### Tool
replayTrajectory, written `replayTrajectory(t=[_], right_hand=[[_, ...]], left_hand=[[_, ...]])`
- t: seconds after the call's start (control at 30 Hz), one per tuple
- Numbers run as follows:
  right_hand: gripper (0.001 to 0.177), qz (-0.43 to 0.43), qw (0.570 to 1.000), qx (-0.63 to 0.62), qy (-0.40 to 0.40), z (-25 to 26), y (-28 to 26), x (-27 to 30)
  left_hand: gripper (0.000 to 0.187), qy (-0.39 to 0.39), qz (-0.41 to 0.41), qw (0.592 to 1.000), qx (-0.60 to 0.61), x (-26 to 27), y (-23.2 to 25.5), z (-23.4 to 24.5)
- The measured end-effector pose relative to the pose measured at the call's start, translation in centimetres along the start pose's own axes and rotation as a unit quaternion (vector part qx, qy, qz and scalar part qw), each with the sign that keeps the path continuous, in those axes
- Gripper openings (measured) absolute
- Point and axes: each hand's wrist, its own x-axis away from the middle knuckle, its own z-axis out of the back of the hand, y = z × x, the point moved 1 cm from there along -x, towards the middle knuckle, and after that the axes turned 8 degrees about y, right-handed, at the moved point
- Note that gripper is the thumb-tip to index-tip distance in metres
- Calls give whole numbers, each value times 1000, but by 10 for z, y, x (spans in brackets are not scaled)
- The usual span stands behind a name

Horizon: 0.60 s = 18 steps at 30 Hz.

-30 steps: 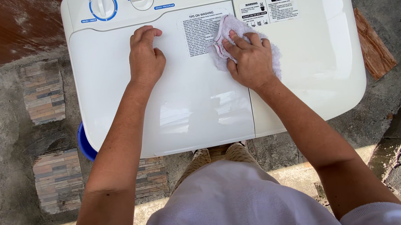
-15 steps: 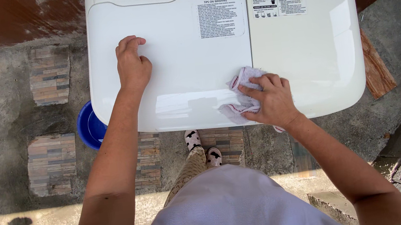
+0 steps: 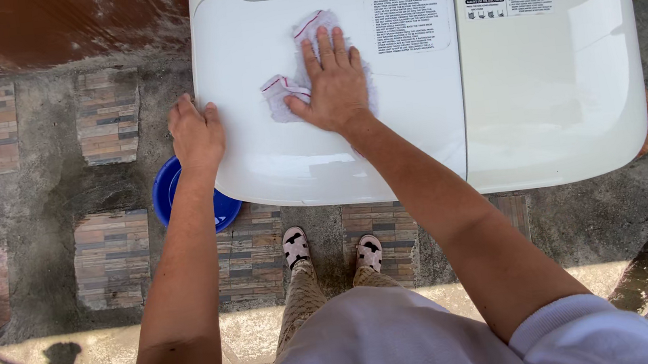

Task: The person cleans the interior and exterior of a washing machine by removing and wiping a filter component and using a cloth to wipe the internal drum and external lid surfaces.

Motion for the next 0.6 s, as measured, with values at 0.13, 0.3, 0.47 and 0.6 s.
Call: replayTrajectory(t=[0.13,0.3,0.47,0.6], right_hand=[[99,35,999,-14,-16,-18,-79,-25],[74,113,992,-56,-2,-30,-131,-13],[54,165,983,-79,21,-16,-103,48],[54,52,995,15,88,6,-16,86]], left_hand=[[48,-62,21,994,89,-18,-29,10],[50,-86,30,985,145,-36,-34,12],[47,-81,-13,983,161,-51,-31,4],[46,-107,-6,985,137,-63,-36,-11]])
